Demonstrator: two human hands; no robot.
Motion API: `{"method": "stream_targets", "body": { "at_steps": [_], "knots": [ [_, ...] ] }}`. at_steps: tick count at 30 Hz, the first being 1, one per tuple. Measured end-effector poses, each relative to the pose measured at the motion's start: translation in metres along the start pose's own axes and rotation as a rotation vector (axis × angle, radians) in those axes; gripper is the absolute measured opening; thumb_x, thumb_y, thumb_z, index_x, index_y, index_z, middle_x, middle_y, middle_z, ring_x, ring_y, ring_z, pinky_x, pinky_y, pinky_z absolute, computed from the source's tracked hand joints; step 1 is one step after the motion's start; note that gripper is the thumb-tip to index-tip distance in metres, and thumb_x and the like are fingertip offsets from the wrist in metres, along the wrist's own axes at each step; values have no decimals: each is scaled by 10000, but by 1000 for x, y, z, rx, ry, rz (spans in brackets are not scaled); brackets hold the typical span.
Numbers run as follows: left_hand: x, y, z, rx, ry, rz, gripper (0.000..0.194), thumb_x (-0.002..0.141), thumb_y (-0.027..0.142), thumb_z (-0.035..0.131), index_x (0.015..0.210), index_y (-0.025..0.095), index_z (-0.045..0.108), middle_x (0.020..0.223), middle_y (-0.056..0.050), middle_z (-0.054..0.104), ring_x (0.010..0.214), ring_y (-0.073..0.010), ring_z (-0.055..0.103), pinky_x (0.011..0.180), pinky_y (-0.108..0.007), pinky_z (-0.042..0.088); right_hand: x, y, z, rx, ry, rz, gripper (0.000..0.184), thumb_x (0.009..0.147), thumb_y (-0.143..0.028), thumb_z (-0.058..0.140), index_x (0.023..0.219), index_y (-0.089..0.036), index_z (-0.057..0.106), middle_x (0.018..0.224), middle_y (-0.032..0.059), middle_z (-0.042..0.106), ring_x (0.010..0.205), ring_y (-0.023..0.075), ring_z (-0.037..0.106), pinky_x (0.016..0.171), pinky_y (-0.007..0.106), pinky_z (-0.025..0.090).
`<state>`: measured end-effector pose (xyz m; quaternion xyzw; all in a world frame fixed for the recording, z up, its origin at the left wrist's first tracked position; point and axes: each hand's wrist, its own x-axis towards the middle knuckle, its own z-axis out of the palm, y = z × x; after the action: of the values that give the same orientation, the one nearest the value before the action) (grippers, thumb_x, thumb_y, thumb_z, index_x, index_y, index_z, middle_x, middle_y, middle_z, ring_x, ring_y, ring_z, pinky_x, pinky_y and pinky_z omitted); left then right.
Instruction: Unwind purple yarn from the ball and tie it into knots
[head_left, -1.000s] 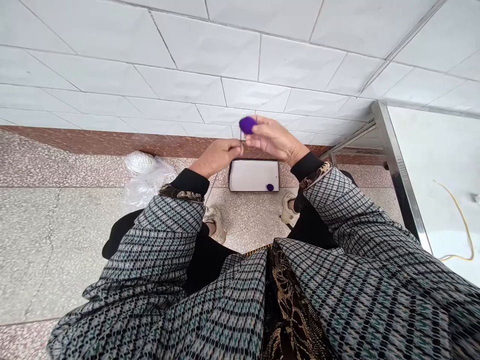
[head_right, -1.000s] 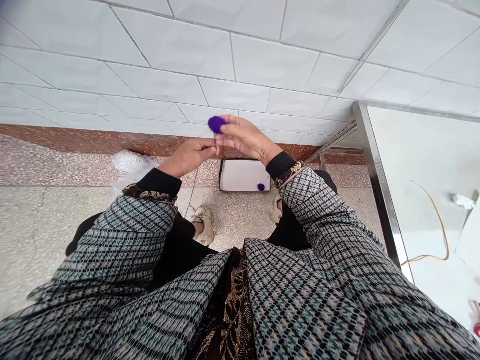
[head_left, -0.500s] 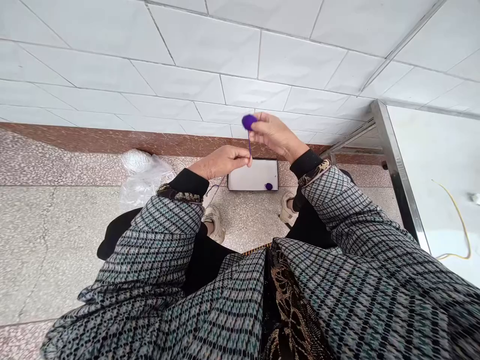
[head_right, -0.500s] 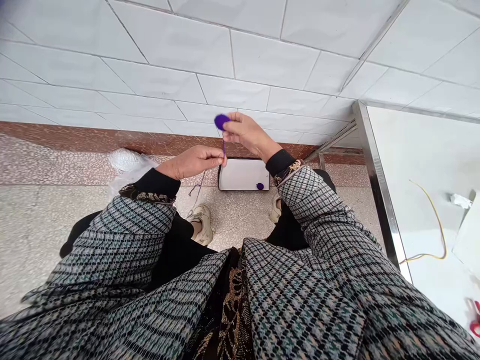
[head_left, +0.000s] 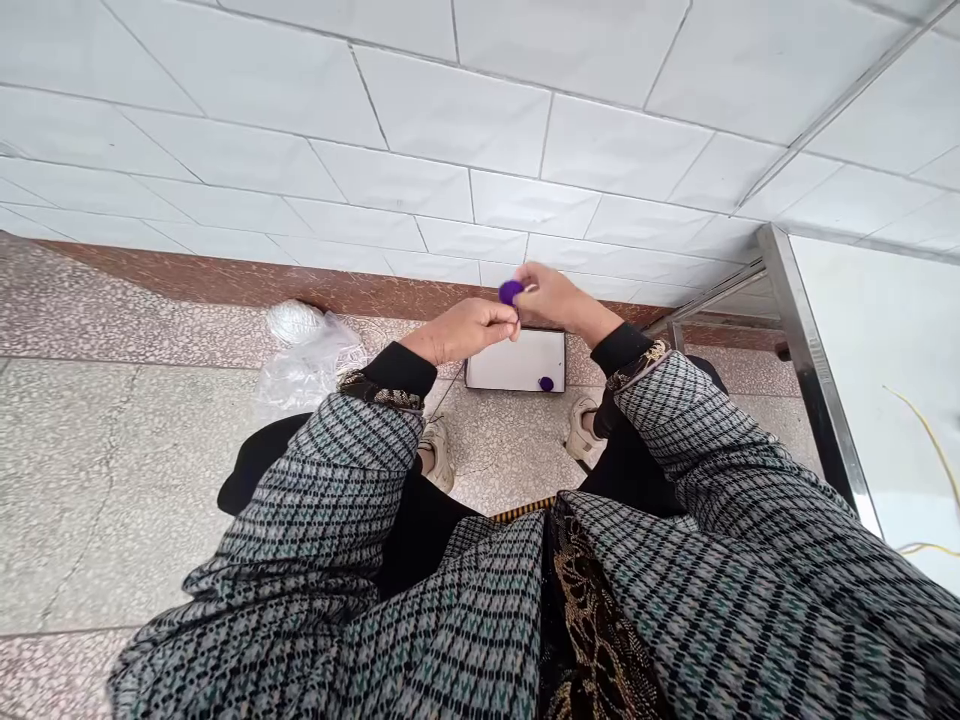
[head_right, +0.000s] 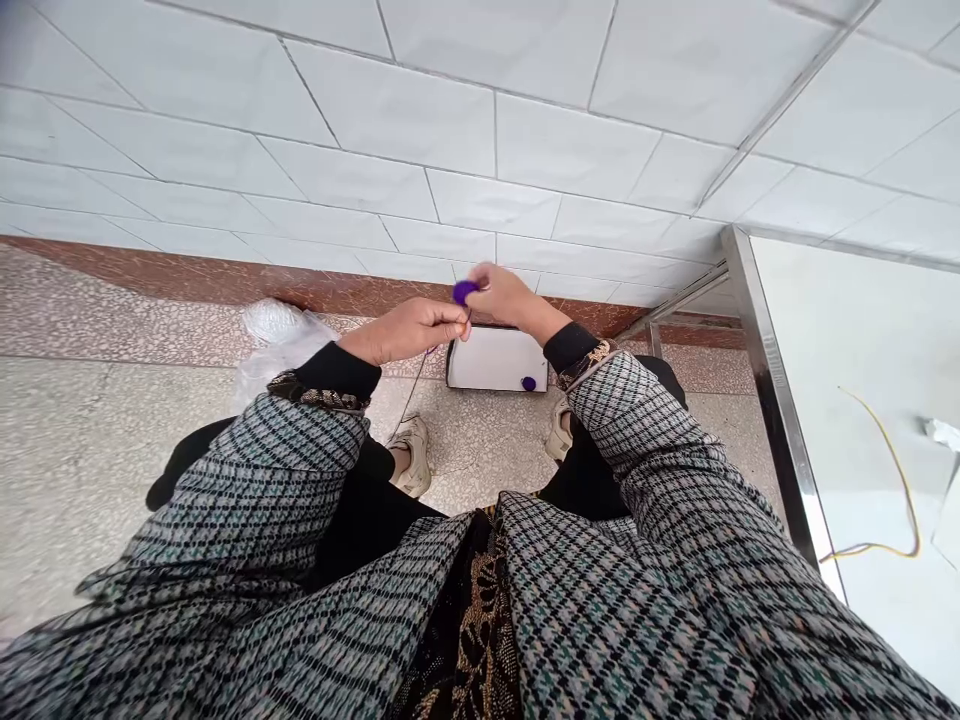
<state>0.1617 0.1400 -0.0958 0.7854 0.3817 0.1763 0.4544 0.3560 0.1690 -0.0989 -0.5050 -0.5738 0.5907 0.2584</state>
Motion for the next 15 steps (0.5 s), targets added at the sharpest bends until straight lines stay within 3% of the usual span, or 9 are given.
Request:
{"method": "stream_targets", "body": {
  "at_steps": [2,4,5,7,10,13,15],
  "knots": [
    [-2,-1,-5,-20,100,-45,204,862,300,564,753,159,665,710,-6,620,702,-155,534,720,-286,424,-4,2,0,-126,-184,46,310,708,18,752,870,-180,577,718,-39,606,618,104,523,542,209,418],
    [-2,-5,-10,-38,209,-116,183,852,282,554,739,163,637,667,5,565,660,-147,484,688,-285,401,-9,-1,-2,-9,-355,34,309,708,-14,769,905,-177,595,767,-29,642,634,107,561,573,219,470],
    [-2,-7,-11,-47,238,-140,178,854,274,547,733,168,622,655,8,540,645,-143,461,683,-288,397,-11,-4,-4,116,-371,0,314,726,-50,781,937,-183,590,795,-29,652,643,103,576,600,222,498],
    [-2,-9,-10,-75,227,-156,179,867,274,543,726,180,598,653,6,514,624,-139,429,676,-294,396,-11,-10,-9,375,-280,-97,350,774,-152,825,1000,-202,562,827,-37,645,670,94,593,653,216,528],
    [-2,-2,-3,-169,47,-125,182,883,305,565,745,195,608,660,-3,507,600,-139,430,641,-294,406,-4,-14,-11,553,-69,-188,386,841,-265,849,1032,-231,515,820,-51,594,730,93,604,711,202,532],
    [-5,7,0,-251,-153,-63,206,890,347,600,756,198,647,633,-5,494,580,-139,450,617,-295,425,3,-9,-7,324,92,-117,303,866,-151,779,969,-226,504,798,-46,566,710,103,559,686,219,503],
    [-8,10,-2,-264,-175,-38,223,884,360,613,739,195,658,635,-14,513,585,-141,469,628,-303,440,1,-7,-5,6,57,-56,297,806,-40,754,921,-206,537,786,-32,573,704,118,527,662,237,477]
  ]
}}
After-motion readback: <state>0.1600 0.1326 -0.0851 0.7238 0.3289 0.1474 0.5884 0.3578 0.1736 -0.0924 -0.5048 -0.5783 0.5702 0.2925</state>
